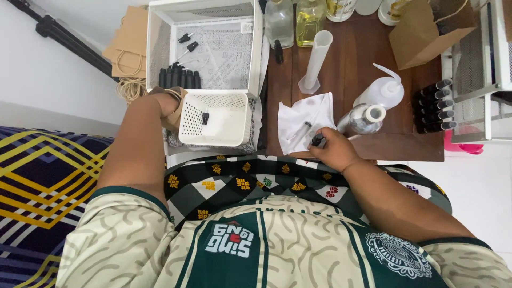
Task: Assembling perfume sprayer components and filling bottles using a syringe
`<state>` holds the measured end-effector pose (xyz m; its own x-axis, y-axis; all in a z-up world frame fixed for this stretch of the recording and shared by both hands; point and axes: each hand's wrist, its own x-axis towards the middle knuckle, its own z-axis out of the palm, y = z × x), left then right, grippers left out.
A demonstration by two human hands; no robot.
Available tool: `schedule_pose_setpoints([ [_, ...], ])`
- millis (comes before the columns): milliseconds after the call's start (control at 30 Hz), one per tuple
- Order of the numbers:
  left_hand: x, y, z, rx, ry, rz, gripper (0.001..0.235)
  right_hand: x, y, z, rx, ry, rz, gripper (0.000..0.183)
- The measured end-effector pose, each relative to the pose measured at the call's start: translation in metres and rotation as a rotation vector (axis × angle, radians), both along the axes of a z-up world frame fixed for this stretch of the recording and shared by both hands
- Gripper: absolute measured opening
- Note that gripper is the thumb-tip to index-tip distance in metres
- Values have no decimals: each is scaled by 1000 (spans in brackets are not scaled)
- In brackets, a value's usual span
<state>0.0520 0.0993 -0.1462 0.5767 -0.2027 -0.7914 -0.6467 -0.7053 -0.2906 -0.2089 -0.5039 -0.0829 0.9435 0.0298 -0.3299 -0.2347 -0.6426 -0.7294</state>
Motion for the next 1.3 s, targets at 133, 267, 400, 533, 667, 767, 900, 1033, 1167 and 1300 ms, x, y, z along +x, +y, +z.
schedule_pose_setpoints([
  [133,-38,-53,67,78,-66,-188,73,0,-1,-15,-11,-33,-1,48],
  [267,-35,-50,71,50,-63,-87,67,-3,-3,-7,1,-2,-6,47],
  [400,-34,-45,68,8,-49,46,60,-4,-4,-8,18,-11,-7,47],
  [533,-6,-31,39,58,-103,-113,60,-5,-4,-2,57,-12,-26,43],
  [667,-16,-36,55,23,-66,-72,57,-4,-3,2,16,30,-22,43],
  [767,-24,-40,63,15,-44,-61,55,-6,-2,4,25,42,-31,44],
  [900,-24,-42,66,47,-45,-90,52,-4,-3,0,33,35,-30,41],
  [1033,-23,-48,73,71,-51,-110,50,-4,-4,4,35,48,-29,39],
  [1167,-19,-59,82,110,-60,-143,48,-4,-4,3,10,38,-29,43],
  [1300,-20,-67,89,149,-65,-168,46,-5,-2,2,29,37,-42,40],
])
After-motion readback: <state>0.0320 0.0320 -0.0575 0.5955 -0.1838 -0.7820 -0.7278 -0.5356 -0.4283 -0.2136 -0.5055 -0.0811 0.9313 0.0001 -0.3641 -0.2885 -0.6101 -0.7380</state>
